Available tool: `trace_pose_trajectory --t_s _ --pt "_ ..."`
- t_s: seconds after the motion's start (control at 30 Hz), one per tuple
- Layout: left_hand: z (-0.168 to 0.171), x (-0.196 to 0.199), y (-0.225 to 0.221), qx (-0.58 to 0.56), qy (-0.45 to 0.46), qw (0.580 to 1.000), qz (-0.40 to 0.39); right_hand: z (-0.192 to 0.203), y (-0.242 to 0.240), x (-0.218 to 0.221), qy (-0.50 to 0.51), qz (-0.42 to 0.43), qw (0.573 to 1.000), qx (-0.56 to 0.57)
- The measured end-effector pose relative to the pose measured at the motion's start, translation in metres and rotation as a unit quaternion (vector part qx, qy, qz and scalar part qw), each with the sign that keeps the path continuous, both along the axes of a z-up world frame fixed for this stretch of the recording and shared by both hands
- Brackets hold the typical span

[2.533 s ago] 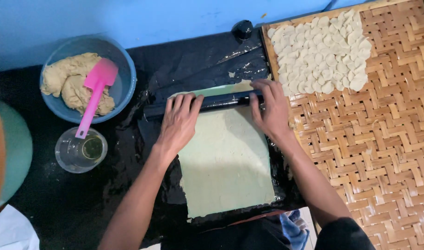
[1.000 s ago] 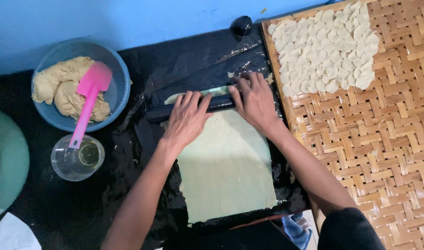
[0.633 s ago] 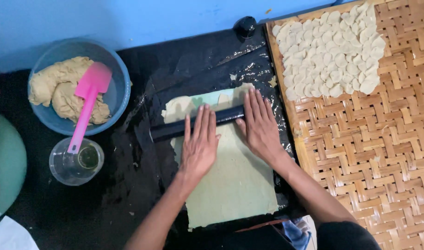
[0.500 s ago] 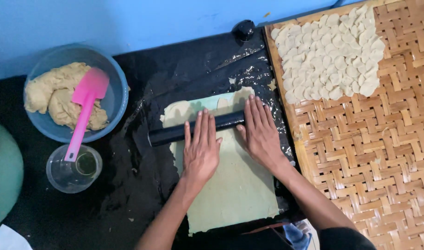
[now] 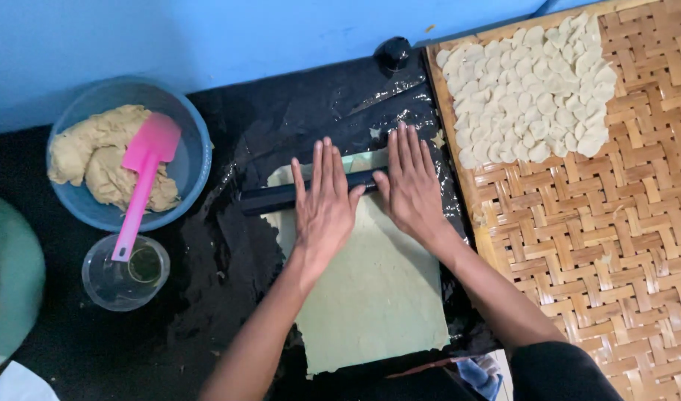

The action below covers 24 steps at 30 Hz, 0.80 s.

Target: Rolling out dough and cutting it into small circular shapes using a round cutter.

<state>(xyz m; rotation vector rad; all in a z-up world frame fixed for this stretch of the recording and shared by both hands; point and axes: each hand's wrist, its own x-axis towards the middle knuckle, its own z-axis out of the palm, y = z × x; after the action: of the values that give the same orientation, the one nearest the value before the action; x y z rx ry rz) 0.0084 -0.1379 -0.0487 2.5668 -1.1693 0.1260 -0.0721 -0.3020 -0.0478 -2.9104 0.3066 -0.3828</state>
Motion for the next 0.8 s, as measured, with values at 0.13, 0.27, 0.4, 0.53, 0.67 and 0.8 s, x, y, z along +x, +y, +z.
trace_pose_trajectory --t_s 0.13,0.27,0.4,0.53,0.67,0.8 --pt "-0.011 -0.016 0.008 0.008 0.011 1.000 0.000 -0.006 0.008 -0.019 0.009 0.007 1.000 0.007" --pt "-0.006 0.008 -0.007 0.001 0.032 0.999 0.006 -0.003 -0.005 0.006 0.017 0.009 1.000 0.017" --pt "-0.004 0.048 -0.029 0.021 0.037 0.999 0.015 -0.013 -0.026 0.045 0.020 0.002 1.000 -0.003" --pt "-0.013 0.083 -0.046 0.005 0.043 0.999 0.010 -0.018 -0.041 0.072 0.003 -0.006 1.000 0.001" --pt "-0.016 0.108 -0.058 0.000 0.053 0.998 0.016 -0.023 -0.053 0.093 -0.065 -0.008 0.998 0.000" --pt "-0.015 0.111 -0.050 -0.064 -0.014 0.998 0.001 -0.026 -0.058 0.112 -0.135 -0.012 0.990 -0.028"
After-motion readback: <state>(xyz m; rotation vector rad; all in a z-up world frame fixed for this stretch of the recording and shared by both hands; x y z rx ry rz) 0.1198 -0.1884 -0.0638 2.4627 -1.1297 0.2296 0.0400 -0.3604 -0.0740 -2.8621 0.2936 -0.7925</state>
